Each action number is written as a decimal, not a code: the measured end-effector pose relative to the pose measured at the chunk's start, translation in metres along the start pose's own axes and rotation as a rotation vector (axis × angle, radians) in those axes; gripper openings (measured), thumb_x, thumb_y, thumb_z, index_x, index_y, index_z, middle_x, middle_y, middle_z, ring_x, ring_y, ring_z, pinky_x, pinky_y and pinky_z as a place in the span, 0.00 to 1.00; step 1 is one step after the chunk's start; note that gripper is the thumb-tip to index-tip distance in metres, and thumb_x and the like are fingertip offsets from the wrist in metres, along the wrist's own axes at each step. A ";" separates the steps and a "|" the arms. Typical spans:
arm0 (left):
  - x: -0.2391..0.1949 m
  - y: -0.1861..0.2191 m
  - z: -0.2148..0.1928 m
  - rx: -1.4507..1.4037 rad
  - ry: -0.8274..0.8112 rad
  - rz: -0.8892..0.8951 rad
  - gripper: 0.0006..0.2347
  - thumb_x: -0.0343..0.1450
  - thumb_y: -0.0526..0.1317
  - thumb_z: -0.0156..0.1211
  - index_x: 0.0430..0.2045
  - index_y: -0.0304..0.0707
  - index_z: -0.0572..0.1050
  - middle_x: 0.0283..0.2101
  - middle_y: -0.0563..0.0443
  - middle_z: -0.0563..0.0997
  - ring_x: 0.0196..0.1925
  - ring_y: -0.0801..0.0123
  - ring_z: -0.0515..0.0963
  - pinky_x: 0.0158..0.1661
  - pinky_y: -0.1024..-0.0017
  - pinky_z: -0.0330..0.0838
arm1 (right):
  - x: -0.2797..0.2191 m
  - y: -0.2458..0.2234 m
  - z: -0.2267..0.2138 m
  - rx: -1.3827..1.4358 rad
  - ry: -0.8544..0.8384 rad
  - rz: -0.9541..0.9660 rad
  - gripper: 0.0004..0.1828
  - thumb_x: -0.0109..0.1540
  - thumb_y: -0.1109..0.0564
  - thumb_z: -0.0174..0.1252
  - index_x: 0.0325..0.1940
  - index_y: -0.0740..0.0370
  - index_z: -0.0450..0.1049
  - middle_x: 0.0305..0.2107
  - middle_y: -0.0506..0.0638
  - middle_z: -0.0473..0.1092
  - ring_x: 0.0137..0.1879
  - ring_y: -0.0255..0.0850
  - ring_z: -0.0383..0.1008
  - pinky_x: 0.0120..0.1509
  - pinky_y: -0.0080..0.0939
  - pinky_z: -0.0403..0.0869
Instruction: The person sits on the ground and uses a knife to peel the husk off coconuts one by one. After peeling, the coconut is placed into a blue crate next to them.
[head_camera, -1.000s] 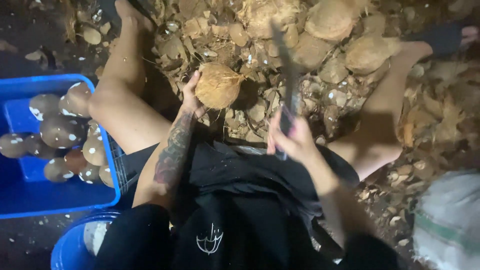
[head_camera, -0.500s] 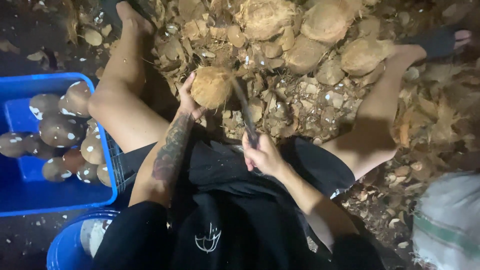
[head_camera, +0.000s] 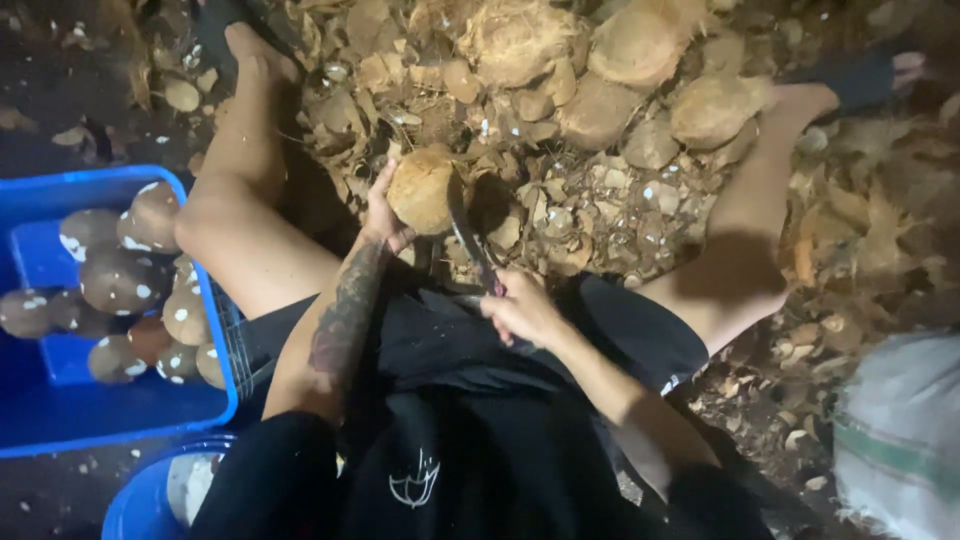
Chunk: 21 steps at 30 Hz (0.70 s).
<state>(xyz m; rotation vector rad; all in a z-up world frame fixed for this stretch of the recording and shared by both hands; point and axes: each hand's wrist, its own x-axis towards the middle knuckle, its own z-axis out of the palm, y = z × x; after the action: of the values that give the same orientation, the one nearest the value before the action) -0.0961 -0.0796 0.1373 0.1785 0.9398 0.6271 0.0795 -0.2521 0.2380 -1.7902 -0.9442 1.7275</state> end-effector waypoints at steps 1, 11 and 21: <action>0.003 0.004 0.004 0.023 -0.008 -0.013 0.38 0.65 0.68 0.60 0.65 0.42 0.72 0.59 0.38 0.80 0.55 0.49 0.83 0.52 0.47 0.82 | -0.013 -0.017 0.001 0.102 -0.046 -0.007 0.04 0.54 0.64 0.57 0.30 0.67 0.69 0.05 0.56 0.65 0.10 0.43 0.70 0.16 0.39 0.67; 0.079 -0.036 -0.045 0.052 0.392 0.618 0.14 0.80 0.48 0.55 0.47 0.41 0.84 0.52 0.42 0.86 0.54 0.63 0.86 0.59 0.63 0.79 | -0.039 -0.048 0.013 -0.152 -0.010 -0.597 0.08 0.51 0.59 0.65 0.29 0.60 0.72 0.15 0.60 0.65 0.25 0.53 0.73 0.29 0.47 0.72; 0.028 0.002 -0.008 -0.397 0.035 0.092 0.26 0.62 0.59 0.66 0.48 0.43 0.83 0.50 0.37 0.86 0.48 0.42 0.87 0.48 0.41 0.84 | 0.042 0.075 -0.004 -0.417 0.279 -0.594 0.09 0.60 0.60 0.56 0.31 0.72 0.70 0.21 0.74 0.71 0.37 0.74 0.76 0.40 0.69 0.68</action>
<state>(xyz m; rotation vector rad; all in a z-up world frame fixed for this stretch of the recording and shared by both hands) -0.0911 -0.0632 0.1143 -0.1447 0.8259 0.8912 0.0933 -0.2689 0.1551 -1.6818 -1.5895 0.9360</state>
